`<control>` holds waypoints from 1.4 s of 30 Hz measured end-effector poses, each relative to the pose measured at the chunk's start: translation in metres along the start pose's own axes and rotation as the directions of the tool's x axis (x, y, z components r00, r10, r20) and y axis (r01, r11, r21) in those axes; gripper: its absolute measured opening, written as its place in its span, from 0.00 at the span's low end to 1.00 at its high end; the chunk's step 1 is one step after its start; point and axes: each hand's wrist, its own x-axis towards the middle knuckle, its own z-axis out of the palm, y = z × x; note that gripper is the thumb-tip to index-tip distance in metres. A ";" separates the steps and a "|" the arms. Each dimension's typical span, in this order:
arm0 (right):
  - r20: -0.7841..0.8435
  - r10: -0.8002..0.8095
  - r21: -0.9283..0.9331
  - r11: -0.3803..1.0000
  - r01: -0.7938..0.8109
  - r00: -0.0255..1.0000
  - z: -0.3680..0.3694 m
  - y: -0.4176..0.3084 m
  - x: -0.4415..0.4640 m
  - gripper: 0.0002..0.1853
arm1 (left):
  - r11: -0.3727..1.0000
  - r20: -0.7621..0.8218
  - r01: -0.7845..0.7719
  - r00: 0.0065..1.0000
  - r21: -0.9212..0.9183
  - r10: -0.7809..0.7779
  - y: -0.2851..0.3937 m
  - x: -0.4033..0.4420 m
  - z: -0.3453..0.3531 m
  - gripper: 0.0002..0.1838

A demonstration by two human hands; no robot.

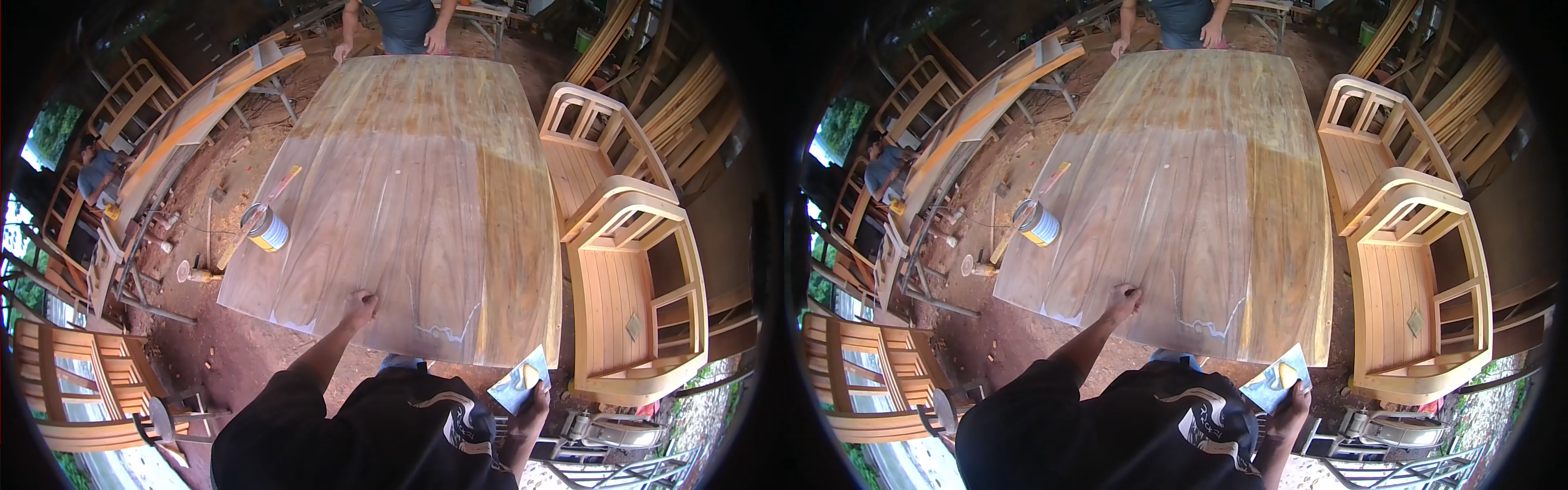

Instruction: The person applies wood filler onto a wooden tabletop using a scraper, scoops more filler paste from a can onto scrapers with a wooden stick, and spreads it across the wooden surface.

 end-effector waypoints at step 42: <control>0.009 0.025 -0.007 1.000 -0.025 1.000 -0.006 0.001 -0.002 0.22 | 1.000 0.004 -0.006 1.000 -0.011 0.006 0.011 -0.009 0.000 0.12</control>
